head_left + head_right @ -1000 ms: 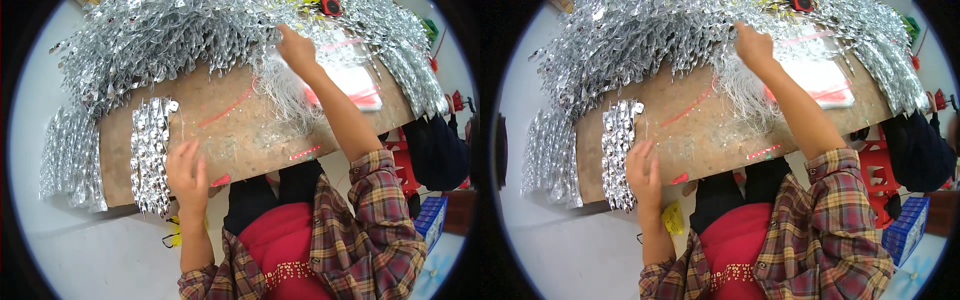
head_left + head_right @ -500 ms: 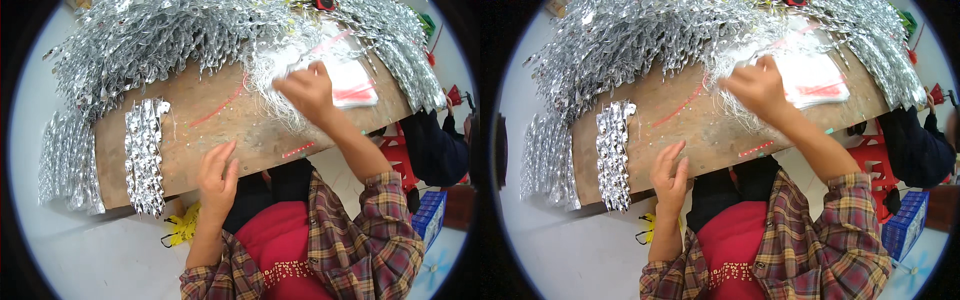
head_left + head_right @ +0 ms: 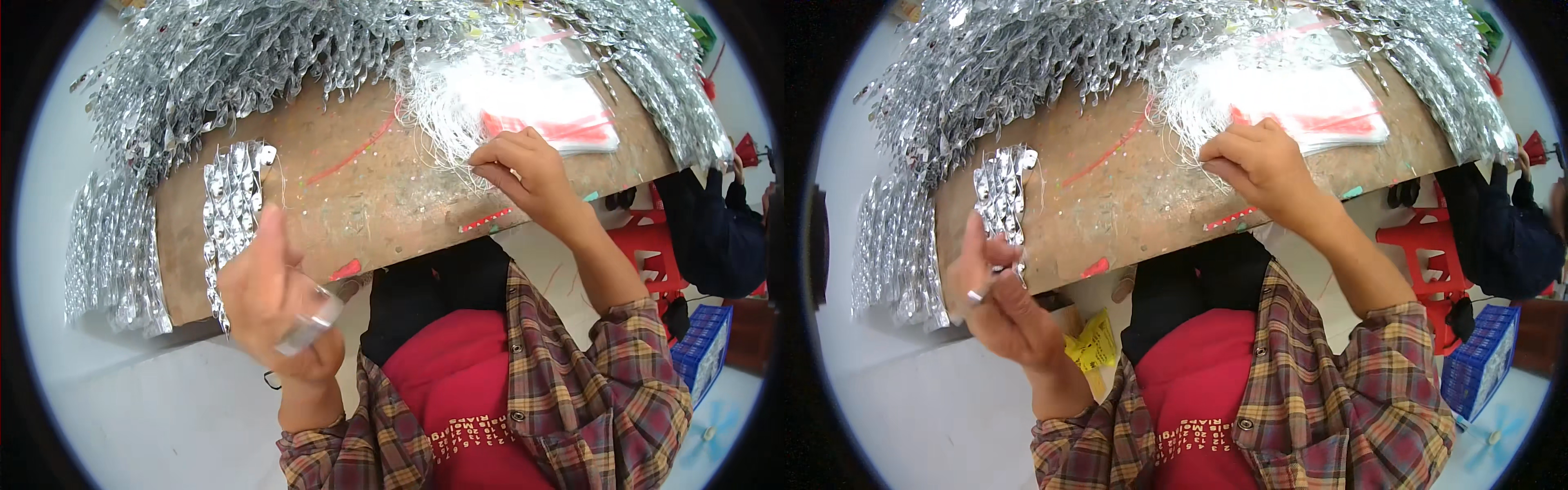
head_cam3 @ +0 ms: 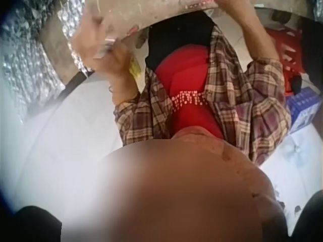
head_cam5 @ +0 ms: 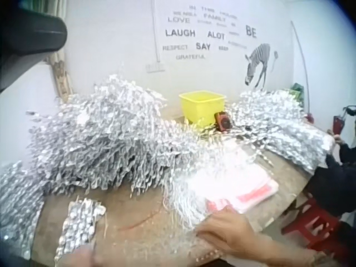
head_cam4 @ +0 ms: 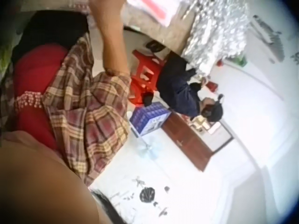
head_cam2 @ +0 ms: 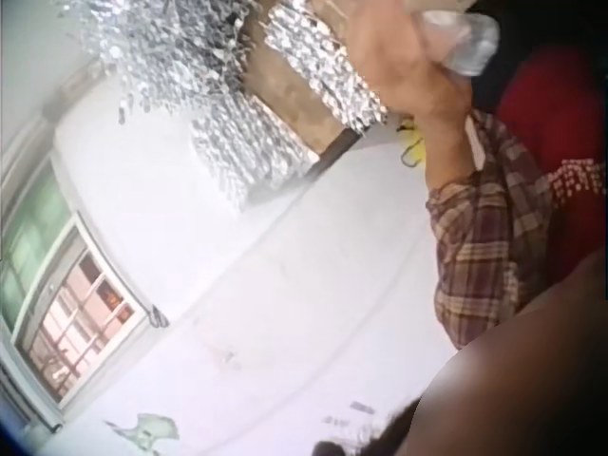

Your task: The recorder is assembling silver tinsel garlands by threading small white plastic components onto a central wire or string on a workbench.

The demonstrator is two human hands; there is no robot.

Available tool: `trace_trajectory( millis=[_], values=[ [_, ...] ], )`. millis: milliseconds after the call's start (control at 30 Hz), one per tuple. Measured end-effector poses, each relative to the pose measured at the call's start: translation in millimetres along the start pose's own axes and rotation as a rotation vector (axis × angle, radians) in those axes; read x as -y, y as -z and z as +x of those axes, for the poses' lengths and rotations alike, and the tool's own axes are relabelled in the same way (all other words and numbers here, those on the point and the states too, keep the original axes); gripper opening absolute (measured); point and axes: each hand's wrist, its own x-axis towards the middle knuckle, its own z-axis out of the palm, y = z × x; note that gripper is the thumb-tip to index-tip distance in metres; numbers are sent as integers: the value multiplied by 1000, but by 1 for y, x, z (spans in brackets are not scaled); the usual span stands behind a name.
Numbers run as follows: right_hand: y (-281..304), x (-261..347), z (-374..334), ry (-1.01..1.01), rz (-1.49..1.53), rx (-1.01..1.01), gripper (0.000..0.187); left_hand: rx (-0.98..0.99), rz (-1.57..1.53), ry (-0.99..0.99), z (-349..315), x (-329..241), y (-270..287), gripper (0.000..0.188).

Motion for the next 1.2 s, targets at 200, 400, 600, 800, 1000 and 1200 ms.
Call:
trace_trajectory(
  millis=[200,400,600,800,1000,1200],
  values=[
    [-16,-34,-26,165,-275,307,6,194,-295,424,-21,-2,-1,27],
    [-22,-31,-36,298,-437,265,9,317,-357,540,-59,13,-32,17],
    [-31,-31,-41,311,-522,206,11,505,-729,833,-74,22,-61,30],
    [-40,-15,-35,213,-419,131,16,578,-1077,1213,-67,21,-83,25],
    [-47,38,-44,176,-120,-38,20,656,-1374,1334,-62,22,-97,23],
    [-43,35,-38,61,28,39,18,558,-1212,1315,-61,22,-87,14]
  ],
)
